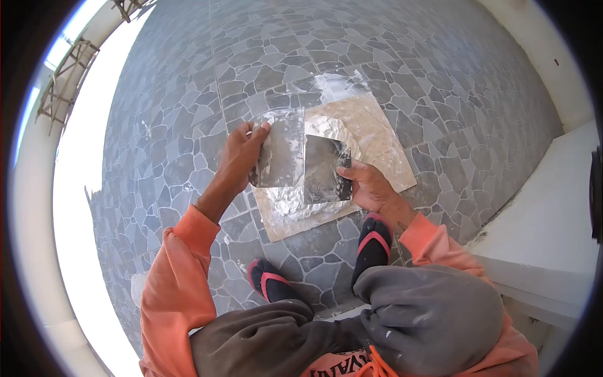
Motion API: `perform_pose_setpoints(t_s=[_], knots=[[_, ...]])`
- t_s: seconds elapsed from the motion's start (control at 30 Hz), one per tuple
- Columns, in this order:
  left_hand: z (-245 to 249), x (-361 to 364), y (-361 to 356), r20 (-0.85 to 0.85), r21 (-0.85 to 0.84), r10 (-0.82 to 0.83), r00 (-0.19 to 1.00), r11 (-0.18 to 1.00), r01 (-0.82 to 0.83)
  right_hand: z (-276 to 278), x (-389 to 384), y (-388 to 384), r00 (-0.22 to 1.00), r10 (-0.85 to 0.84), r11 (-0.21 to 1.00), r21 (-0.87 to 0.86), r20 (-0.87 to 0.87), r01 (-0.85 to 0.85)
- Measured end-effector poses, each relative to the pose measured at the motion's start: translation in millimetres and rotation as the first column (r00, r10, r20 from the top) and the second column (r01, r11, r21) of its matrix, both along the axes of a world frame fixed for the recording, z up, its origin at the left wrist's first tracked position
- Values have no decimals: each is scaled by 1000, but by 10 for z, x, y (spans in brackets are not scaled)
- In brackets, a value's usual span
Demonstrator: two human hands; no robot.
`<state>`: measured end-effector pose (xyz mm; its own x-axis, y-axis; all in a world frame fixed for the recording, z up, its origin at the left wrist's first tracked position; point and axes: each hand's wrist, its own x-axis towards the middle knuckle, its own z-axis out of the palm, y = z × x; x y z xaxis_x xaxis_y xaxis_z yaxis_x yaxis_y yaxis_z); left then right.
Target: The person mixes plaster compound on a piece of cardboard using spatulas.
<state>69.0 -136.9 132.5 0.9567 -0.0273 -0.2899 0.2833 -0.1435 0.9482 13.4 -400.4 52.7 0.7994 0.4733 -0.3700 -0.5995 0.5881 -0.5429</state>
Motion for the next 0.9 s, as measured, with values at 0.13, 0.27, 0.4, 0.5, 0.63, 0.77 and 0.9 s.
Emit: perform_pose_setpoints(t_s=[0.13, 0.27, 0.4, 0.5, 0.63, 0.77, 0.9], knots=[[-49, -60, -104, -44, 55, -53, 998, 997, 55, -103, -87, 128, 997, -66, 988, 140, -39, 71], [-95, -119, -129, -60, 133, -15, 998, 991, 23, -73, -100, 249, 996, -80, 961, 265, -25, 84], [-125, -210, -101, -65, 99, -47, 997, 994, 53, -8, -103, 298, 997, -75, 951, 303, 13, 67], [-70, -264, -71, -59, 59, -75, 995, 995, 78, -25, -123, 291, 998, -68, 954, 294, 15, 61], [-55, -249, 10, -53, 79, -116, 992, 990, 120, -23, -138, 262, 999, -46, 959, 279, 20, 39], [-80, -202, 159, -4, 152, -141, 990, 978, 140, -4, -171, 262, 999, -45, 958, 284, 12, 40], [-137, -205, 400, 42, 353, -168, 985, 925, 142, 125, -117, 185, 995, -86, 969, 234, 46, 73]])
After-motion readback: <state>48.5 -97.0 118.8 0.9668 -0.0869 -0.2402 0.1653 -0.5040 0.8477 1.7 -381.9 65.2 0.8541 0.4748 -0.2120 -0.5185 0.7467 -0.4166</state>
